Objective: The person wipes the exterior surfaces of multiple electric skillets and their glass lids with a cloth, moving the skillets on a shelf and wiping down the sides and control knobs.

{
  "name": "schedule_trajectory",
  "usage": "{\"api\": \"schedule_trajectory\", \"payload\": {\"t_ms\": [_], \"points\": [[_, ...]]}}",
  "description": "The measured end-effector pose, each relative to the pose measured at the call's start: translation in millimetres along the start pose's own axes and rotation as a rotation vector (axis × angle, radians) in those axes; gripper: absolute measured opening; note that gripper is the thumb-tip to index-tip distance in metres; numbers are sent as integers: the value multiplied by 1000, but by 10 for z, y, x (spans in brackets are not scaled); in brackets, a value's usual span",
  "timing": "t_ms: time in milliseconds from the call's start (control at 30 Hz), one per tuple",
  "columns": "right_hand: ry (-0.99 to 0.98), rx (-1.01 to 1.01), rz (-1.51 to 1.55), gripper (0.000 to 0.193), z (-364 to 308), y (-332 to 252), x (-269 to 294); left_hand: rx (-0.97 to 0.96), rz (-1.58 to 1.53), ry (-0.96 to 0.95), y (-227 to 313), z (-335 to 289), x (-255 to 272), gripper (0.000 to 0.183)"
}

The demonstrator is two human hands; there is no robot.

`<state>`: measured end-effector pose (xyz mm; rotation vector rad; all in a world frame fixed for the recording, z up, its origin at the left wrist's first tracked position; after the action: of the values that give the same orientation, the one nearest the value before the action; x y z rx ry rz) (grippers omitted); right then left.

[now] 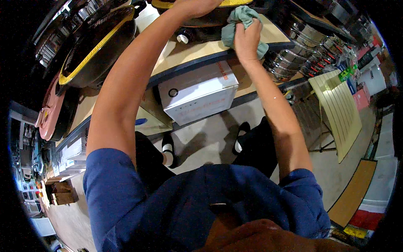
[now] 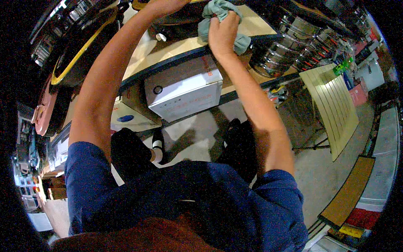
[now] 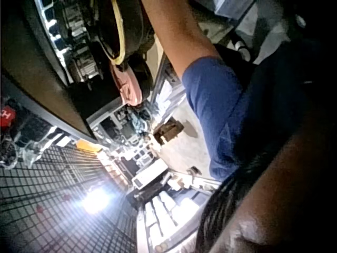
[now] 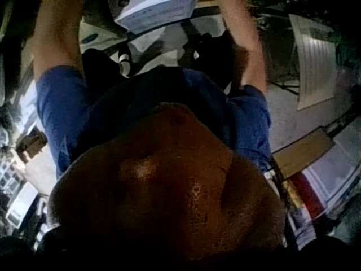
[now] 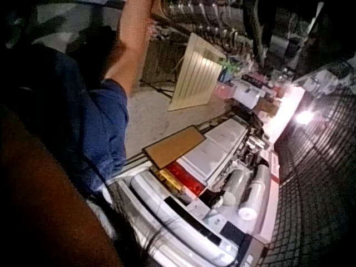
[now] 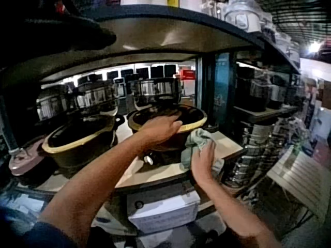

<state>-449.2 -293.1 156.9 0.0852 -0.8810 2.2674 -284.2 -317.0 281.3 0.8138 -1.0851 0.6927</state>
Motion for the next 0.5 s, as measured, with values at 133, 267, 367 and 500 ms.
{"api": "schedule_trajectory", "payload": {"t_ms": [133,267,367,500], "points": [[44,232,-86,47,-336,-699,-198,31,29,-27,-22,-44,61,67],[-397,578,-298,48,-610,-900,-608,67,46,-40,-26,52,-23,68],[-399,464,-272,43,-660,-892,-499,74,60,-42,-58,61,-31,68],[-230,227,-219,41,-514,-547,-198,52,48,-32,-31,60,-4,67]]}}
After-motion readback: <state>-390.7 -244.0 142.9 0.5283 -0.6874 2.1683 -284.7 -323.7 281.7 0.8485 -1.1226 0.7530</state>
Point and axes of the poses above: each hand's wrist, its own z-axis towards the middle knuckle, its own x-axis out of the back of the hand, y = z × x, the point moved 7 cm from there along z, towards the middle knuckle, and after that the axes turned 7 degrees about -y, right-handed, at the moved point
